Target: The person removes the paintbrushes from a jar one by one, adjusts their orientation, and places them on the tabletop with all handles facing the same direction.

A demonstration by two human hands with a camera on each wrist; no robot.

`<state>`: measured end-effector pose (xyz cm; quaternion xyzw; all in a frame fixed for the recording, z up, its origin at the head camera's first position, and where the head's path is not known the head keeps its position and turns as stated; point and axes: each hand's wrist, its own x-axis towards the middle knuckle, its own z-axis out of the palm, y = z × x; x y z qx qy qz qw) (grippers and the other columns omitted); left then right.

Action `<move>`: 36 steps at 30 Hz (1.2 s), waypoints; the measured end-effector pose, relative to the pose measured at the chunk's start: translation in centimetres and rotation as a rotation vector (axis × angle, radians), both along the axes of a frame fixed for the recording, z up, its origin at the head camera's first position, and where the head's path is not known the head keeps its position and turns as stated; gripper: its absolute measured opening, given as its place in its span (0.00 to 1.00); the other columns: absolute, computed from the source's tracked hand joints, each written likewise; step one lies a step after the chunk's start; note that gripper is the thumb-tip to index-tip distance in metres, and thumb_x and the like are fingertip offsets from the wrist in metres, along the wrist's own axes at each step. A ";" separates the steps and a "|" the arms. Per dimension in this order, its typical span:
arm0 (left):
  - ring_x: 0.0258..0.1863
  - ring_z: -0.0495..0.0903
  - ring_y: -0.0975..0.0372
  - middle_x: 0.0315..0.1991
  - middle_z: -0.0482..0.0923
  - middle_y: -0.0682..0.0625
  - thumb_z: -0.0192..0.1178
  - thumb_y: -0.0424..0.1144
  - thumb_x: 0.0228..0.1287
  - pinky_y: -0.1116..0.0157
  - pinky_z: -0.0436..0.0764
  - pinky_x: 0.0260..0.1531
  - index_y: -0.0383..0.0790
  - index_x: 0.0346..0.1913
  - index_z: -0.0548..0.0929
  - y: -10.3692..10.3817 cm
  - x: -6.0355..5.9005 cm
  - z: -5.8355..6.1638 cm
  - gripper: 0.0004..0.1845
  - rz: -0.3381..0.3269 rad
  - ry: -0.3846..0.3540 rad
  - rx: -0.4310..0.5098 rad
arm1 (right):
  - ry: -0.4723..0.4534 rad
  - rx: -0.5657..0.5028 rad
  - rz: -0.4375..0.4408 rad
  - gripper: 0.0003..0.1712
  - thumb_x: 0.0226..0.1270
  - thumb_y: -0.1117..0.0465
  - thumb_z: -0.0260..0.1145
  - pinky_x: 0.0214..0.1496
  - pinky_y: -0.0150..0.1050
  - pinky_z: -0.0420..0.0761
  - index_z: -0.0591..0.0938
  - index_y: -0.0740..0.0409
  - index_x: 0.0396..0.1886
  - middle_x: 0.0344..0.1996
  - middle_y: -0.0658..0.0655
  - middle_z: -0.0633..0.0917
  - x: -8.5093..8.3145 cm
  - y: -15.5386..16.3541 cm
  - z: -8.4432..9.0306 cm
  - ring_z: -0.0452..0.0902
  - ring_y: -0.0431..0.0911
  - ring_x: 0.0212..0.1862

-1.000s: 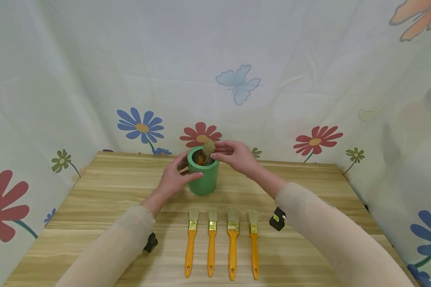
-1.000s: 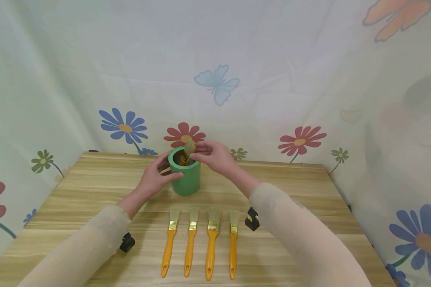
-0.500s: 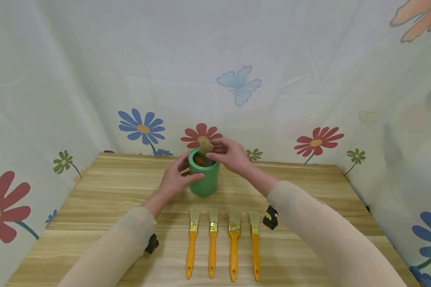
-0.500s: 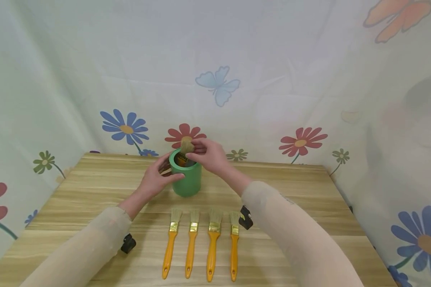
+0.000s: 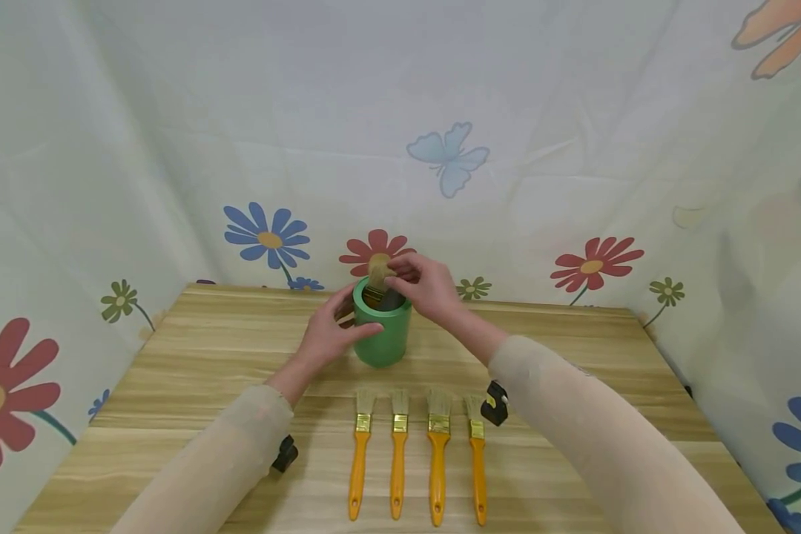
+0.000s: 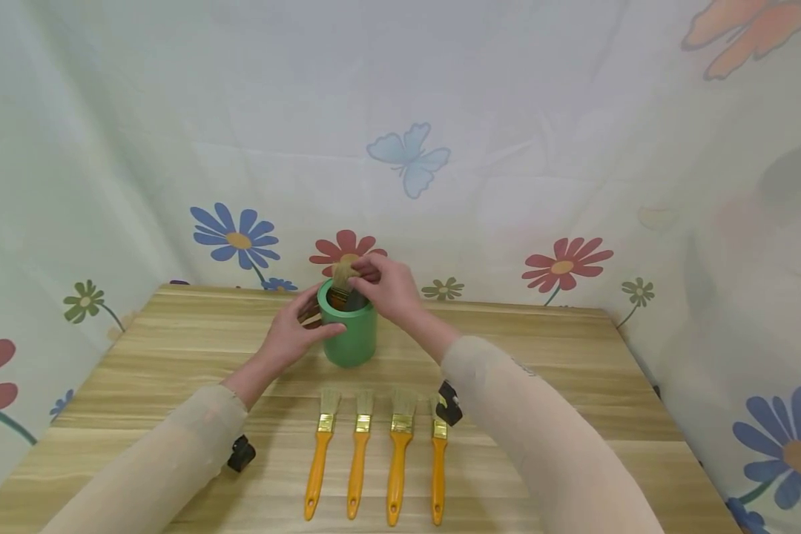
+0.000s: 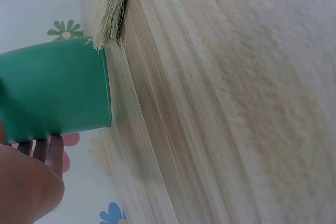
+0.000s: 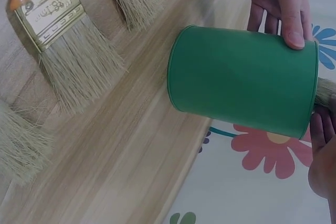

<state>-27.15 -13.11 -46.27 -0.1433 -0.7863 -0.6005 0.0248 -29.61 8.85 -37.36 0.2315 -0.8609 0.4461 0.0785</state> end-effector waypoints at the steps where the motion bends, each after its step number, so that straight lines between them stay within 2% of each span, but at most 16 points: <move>1: 0.76 0.70 0.47 0.77 0.71 0.48 0.79 0.50 0.63 0.45 0.75 0.73 0.57 0.82 0.67 0.0 0.0 0.0 0.47 -0.001 -0.004 0.000 | 0.012 0.006 -0.002 0.15 0.76 0.60 0.73 0.54 0.41 0.89 0.87 0.59 0.58 0.50 0.58 0.90 0.0 0.0 0.0 0.89 0.51 0.52; 8: 0.76 0.71 0.48 0.77 0.71 0.50 0.79 0.51 0.62 0.46 0.75 0.73 0.60 0.83 0.66 0.0 -0.1 -0.1 0.48 0.004 -0.018 0.002 | 0.084 0.010 -0.010 0.10 0.76 0.61 0.72 0.49 0.42 0.90 0.89 0.59 0.52 0.46 0.57 0.92 0.0 0.1 0.8 0.89 0.49 0.46; 18: 0.77 0.70 0.51 0.77 0.71 0.51 0.80 0.50 0.62 0.47 0.72 0.76 0.58 0.82 0.67 0.0 -0.1 0.1 0.48 -0.006 -0.001 0.012 | 0.070 -0.041 -0.023 0.09 0.75 0.61 0.73 0.49 0.42 0.89 0.89 0.59 0.50 0.43 0.56 0.92 0.6 0.9 2.8 0.89 0.48 0.44; 28: 0.76 0.70 0.51 0.77 0.72 0.49 0.80 0.49 0.63 0.47 0.72 0.76 0.56 0.82 0.67 -0.1 -0.1 -0.1 0.48 -0.014 -0.005 0.022 | 0.079 -0.135 -0.006 0.10 0.75 0.61 0.73 0.47 0.36 0.88 0.89 0.60 0.51 0.43 0.57 0.92 1.2 1.3 5.3 0.88 0.48 0.42; 36: 0.76 0.71 0.51 0.77 0.72 0.49 0.80 0.50 0.62 0.48 0.73 0.75 0.56 0.82 0.66 0.0 -0.1 0.1 0.48 -0.008 -0.004 0.008 | 0.096 -0.229 -0.006 0.11 0.75 0.61 0.74 0.43 0.31 0.85 0.89 0.61 0.51 0.42 0.58 0.91 2.0 2.2 7.8 0.86 0.52 0.42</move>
